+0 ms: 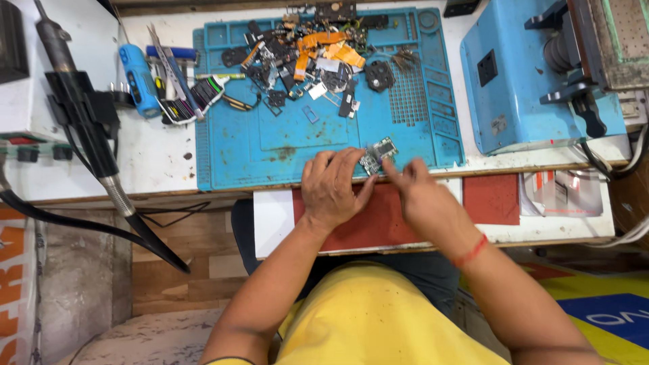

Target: The person uses a hot air gun to heat a small green circuit board on a blue work mat. They then use a purple-handled tool to scrape and clean the surface of the board, repeating the heating and scraping process multiple times.

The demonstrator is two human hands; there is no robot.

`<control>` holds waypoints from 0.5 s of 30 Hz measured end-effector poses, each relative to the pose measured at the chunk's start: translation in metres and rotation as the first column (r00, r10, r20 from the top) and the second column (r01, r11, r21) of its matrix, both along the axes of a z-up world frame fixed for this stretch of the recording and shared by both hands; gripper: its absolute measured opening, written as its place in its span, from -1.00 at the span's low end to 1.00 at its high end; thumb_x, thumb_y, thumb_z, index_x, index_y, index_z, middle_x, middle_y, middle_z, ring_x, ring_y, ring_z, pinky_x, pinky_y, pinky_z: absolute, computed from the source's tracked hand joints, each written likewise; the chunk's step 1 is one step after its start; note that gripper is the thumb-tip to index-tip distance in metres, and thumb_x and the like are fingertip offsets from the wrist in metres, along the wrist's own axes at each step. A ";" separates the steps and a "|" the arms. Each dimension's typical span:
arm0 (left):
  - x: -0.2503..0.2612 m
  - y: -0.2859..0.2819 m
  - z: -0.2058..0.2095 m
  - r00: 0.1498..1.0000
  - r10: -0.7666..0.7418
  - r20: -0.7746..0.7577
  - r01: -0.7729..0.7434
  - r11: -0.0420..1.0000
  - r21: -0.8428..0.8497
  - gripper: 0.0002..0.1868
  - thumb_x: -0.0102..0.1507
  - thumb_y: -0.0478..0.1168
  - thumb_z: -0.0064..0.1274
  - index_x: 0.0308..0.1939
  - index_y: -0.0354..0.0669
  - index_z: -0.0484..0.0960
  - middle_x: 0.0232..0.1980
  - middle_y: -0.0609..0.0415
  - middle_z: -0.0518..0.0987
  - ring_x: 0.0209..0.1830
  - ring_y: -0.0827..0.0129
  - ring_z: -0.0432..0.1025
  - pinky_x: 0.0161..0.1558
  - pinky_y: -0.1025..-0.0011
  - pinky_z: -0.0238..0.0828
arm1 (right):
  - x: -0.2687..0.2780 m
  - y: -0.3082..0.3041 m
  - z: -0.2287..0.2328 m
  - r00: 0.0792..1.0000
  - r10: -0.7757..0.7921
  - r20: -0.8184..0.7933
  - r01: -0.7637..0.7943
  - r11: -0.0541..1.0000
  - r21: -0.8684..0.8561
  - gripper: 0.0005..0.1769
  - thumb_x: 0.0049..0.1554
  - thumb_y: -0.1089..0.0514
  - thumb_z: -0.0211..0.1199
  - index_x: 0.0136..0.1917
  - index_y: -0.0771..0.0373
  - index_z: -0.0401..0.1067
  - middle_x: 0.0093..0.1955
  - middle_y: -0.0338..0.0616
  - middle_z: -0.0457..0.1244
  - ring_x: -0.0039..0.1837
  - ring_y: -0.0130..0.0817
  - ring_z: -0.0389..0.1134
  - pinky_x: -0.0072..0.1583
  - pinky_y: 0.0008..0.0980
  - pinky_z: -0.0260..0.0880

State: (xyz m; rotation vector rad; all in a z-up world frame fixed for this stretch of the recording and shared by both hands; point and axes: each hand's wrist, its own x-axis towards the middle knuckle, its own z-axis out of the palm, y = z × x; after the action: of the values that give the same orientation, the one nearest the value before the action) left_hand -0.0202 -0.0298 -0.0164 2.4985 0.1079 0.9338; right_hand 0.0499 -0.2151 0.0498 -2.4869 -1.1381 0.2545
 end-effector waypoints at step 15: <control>-0.003 -0.002 -0.005 1.000 0.006 -0.010 -0.006 0.999 -0.033 -0.45 0.16 0.05 0.31 0.14 -0.12 0.59 0.10 0.14 0.61 0.04 0.22 0.43 0.02 0.23 0.32 | 0.024 -0.016 -0.008 0.993 -0.012 0.116 0.018 0.998 -0.054 -0.41 0.11 0.25 0.19 0.42 -0.02 0.41 0.02 0.01 0.26 -0.23 0.07 0.37 -0.20 -0.03 0.41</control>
State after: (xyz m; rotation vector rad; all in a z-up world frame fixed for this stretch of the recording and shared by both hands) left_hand -0.0232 -0.0321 -0.0210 2.4745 0.1329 0.9146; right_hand 0.0740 -0.2314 0.0415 -2.5868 -1.1719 0.1400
